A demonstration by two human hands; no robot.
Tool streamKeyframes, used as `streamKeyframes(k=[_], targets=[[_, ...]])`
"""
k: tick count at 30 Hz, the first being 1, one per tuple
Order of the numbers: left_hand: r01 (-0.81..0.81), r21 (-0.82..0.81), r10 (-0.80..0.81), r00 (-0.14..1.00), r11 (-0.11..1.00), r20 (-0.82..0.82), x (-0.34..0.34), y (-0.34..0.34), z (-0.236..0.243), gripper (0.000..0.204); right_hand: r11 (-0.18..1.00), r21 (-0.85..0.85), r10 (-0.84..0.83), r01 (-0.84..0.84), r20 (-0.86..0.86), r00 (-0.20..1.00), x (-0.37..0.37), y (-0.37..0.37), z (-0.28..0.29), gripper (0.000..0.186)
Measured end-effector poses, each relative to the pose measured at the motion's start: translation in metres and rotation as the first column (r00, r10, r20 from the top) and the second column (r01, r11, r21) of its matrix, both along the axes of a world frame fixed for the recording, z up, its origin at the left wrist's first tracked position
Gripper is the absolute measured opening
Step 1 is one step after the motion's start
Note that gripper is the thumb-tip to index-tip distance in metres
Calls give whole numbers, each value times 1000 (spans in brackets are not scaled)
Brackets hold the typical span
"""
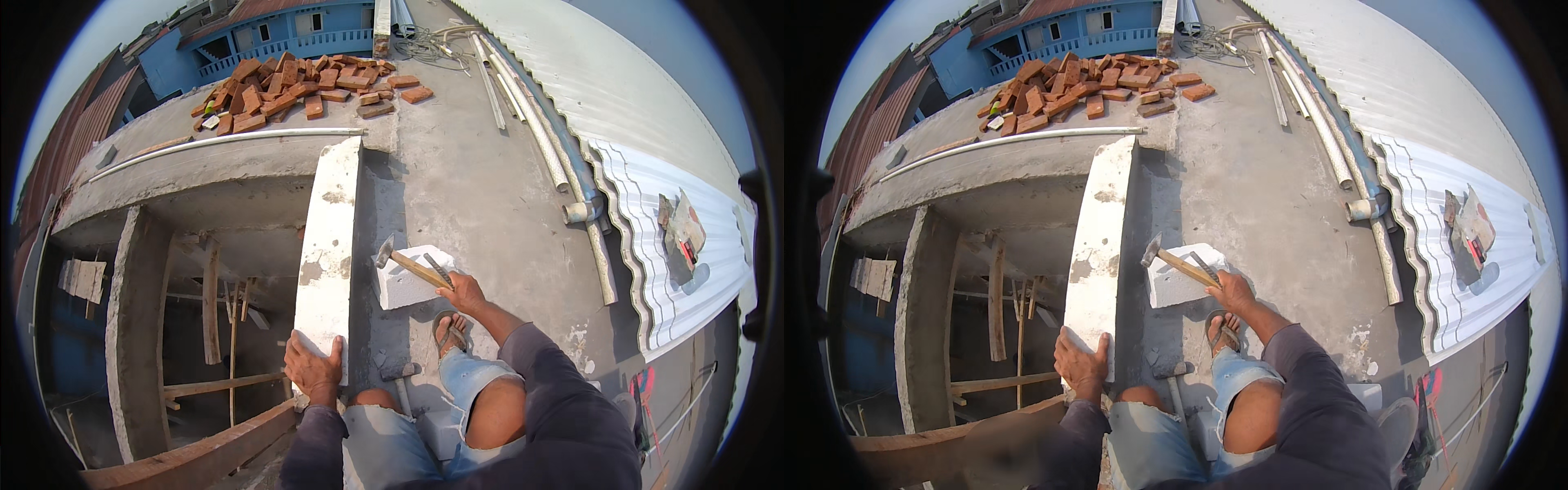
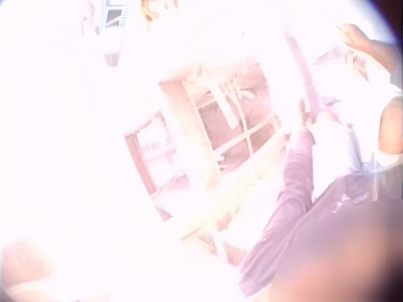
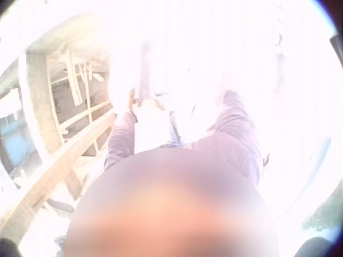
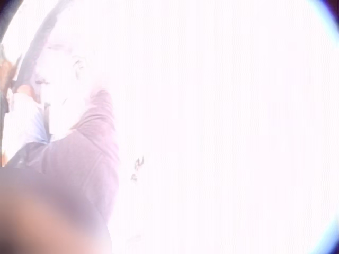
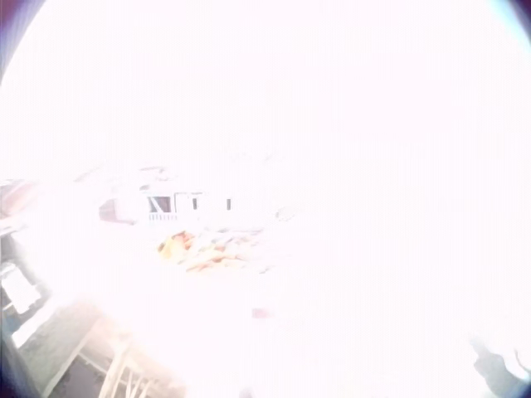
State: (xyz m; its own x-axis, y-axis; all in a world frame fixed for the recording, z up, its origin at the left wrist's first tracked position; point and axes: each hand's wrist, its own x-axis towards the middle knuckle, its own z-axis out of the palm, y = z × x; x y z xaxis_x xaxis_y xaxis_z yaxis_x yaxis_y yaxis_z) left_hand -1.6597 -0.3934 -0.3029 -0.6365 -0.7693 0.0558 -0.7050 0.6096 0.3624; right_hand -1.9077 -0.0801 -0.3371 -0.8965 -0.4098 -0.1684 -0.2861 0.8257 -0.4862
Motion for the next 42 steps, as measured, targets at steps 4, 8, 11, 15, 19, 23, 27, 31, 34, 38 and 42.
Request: streamKeyframes(k=[4,8,11,15,19,23,27,31,34,38,42], targets=[[1,-6,-1,1000,1000,4,6,0,-6,102,958,8,-286,286,-13,958,82,53,-19,41],[9,-26,-9,1000,1000,-28,5,-1,-9,102,815,-9,-579,579,-53,814,123,105,-29,37],[-3,-8,3,1000,1000,-29,5,0,-6,102,640,6,-767,768,-46,640,138,135,-18,30],[14,20,-13,1000,1000,-23,9,-1,0,102,322,-250,-810,913,426,402,175,160,35,17],[108,114,-97,991,988,-97,25,-9,5,101,160,-568,-691,807,519,502,240,175,107,26],[229,123,-216,970,966,-113,65,-8,10,97,215,-629,-610,747,511,606,305,198,156,35],[588,264,-550,809,764,-209,150,24,9,83,394,-429,-550,813,598,583,370,233,169,25],[603,467,-470,797,646,-379,239,70,14,75,803,52,-592,594,-51,804,447,263,165,35],[608,676,-331,794,417,-510,293,78,37,74,735,202,-651,647,-55,757,495,272,166,37],[681,661,-351,731,316,-585,318,86,65,71,651,349,-719,674,-3,695,531,273,168,48],[668,638,-289,743,383,-603,329,91,73,70,610,351,-758,711,-4,652,542,270,168,61]])
